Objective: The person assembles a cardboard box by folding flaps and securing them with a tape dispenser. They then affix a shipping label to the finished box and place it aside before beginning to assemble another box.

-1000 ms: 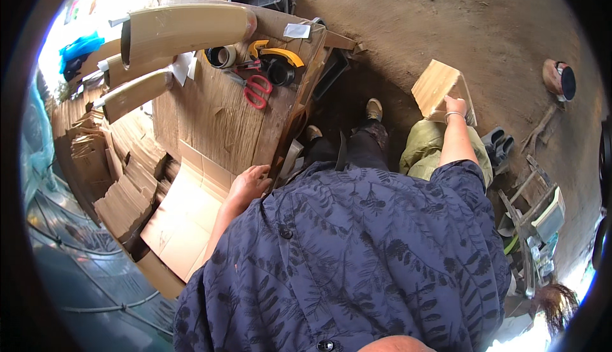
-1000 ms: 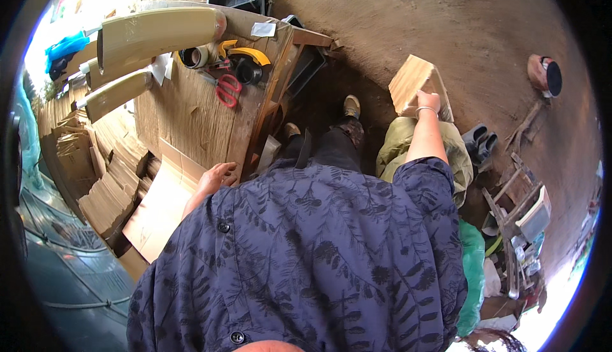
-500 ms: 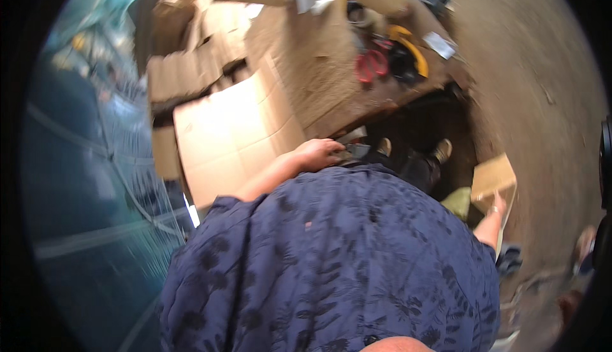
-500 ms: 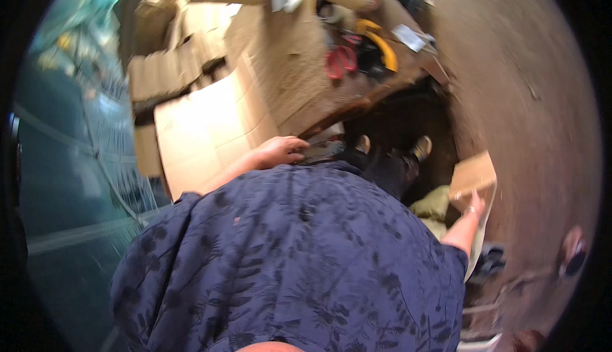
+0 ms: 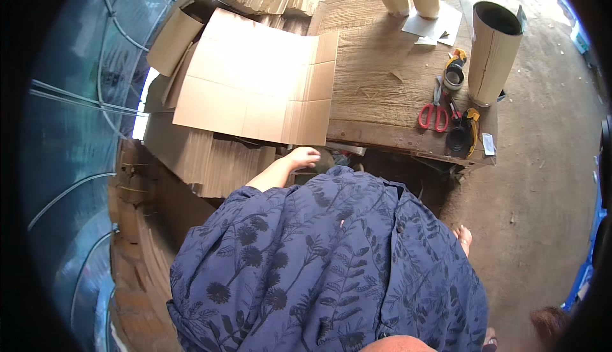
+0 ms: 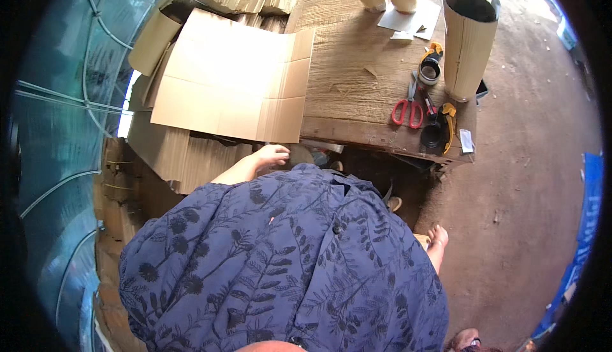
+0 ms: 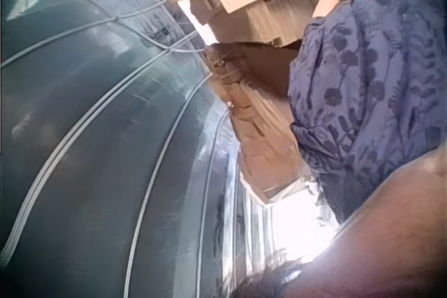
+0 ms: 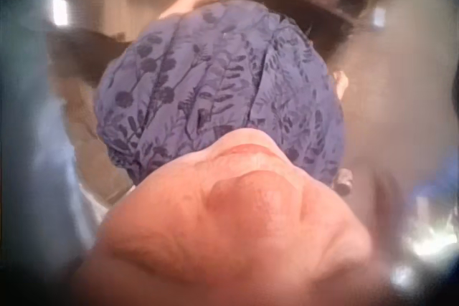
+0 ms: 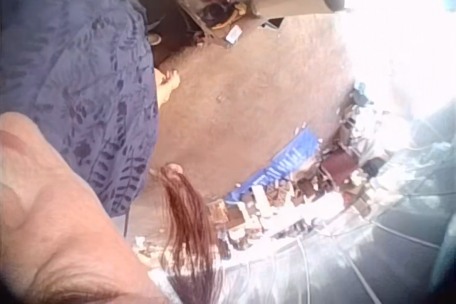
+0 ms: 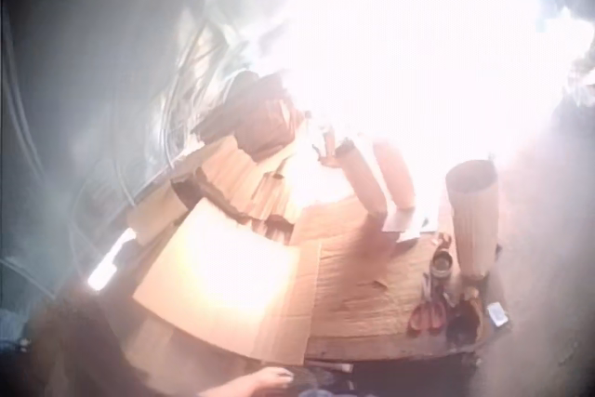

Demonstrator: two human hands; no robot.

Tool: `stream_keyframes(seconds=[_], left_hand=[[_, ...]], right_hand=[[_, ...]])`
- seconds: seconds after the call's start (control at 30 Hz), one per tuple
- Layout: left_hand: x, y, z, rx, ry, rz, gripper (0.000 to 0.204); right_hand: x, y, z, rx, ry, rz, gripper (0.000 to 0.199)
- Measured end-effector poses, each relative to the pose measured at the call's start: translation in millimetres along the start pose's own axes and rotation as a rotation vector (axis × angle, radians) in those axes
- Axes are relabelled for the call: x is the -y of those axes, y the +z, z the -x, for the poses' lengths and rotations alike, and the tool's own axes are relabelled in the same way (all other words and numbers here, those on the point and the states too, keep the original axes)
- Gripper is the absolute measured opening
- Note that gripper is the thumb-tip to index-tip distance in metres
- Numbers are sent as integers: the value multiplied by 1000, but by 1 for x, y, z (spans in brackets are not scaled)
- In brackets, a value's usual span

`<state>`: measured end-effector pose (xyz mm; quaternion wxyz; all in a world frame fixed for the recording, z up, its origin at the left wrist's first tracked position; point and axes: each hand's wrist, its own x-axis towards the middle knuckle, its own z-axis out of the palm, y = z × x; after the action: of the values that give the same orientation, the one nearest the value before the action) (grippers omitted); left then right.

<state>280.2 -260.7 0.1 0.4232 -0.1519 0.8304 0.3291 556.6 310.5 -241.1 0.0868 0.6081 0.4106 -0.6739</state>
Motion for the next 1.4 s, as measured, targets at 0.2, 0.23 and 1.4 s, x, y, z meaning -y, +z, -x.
stream_keyframes(seconds=[0.2, 0.23, 1.4], left_hand=[[86, -65, -85, -393, -137, 799, 45], [102, -80, -99, -478, -180, 913, 44], [123, -53, -184, -278, -87, 1516, 41]], right_hand=[[79, 102, -23, 71, -300, 447, 40], [85, 118, -37, 110, -404, 574, 39], [389, 308, 204, -561, -1757, 730, 50]])
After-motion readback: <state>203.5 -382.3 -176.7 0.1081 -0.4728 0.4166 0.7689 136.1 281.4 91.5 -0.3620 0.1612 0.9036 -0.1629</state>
